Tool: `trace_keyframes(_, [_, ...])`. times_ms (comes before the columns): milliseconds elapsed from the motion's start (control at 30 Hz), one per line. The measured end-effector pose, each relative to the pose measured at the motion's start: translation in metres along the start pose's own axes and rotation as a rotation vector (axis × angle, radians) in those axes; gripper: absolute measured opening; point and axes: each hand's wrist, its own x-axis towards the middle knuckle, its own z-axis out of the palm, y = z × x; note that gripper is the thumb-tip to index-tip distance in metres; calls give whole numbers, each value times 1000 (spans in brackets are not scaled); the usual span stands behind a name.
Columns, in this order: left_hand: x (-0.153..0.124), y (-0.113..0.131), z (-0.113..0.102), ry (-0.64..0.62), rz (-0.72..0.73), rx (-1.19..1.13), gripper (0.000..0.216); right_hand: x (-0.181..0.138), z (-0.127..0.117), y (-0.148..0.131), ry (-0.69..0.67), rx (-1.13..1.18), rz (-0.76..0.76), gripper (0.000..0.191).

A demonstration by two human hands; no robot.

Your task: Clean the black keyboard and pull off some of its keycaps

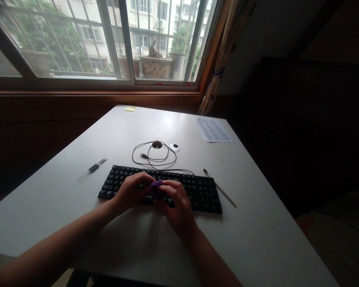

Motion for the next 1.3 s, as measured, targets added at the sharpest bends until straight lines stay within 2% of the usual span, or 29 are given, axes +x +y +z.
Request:
trace_keyframes(167, [6, 2, -12, -222, 33, -10, 19, -2, -1, 6, 60, -18, 5, 31])
trace_keyframes(233, [11, 1, -29, -238, 60, 56, 28, -2, -3, 10, 86, -51, 9, 29])
trace_keyframes(333, [7, -6, -68, -191, -32, 153, 40, 0, -6, 15, 100, -102, 8, 28])
trace_keyframes(400, [-6, -16, -97, -180, -128, 241, 47, 2, -5, 16, 90, -120, 17, 29])
trace_keyframes(467, [-28, -31, -122, -196, -223, 298, 62, 4, -2, 16, 59, -124, 28, 29])
trace_keyframes(600, [-74, -63, -150, -270, -337, 306, 94, 12, 16, 12, -54, -97, 0, 29])
trace_keyframes(700, [-87, -76, -150, -301, -324, 389, 107, 28, 40, 9, -160, -84, -64, 26])
trace_keyframes(800, [-84, -77, -145, -279, -260, 439, 114, 55, 73, 7, -219, -122, -121, 21])
trace_keyframes(933, [-79, -74, -141, -287, -240, 448, 117, 94, 123, 3, -327, -276, -157, 18])
trace_keyframes(1033, [-79, -75, -141, -284, -253, 448, 118, 112, 146, 0, -429, -400, -144, 14])
trace_keyframes(1133, [-80, -77, -141, -270, -268, 458, 120, 114, 146, 1, -482, -457, -149, 15])
trace_keyframes(1300, [-79, -77, -139, -283, -293, 442, 120, 99, 111, 12, -478, -487, -139, 15])
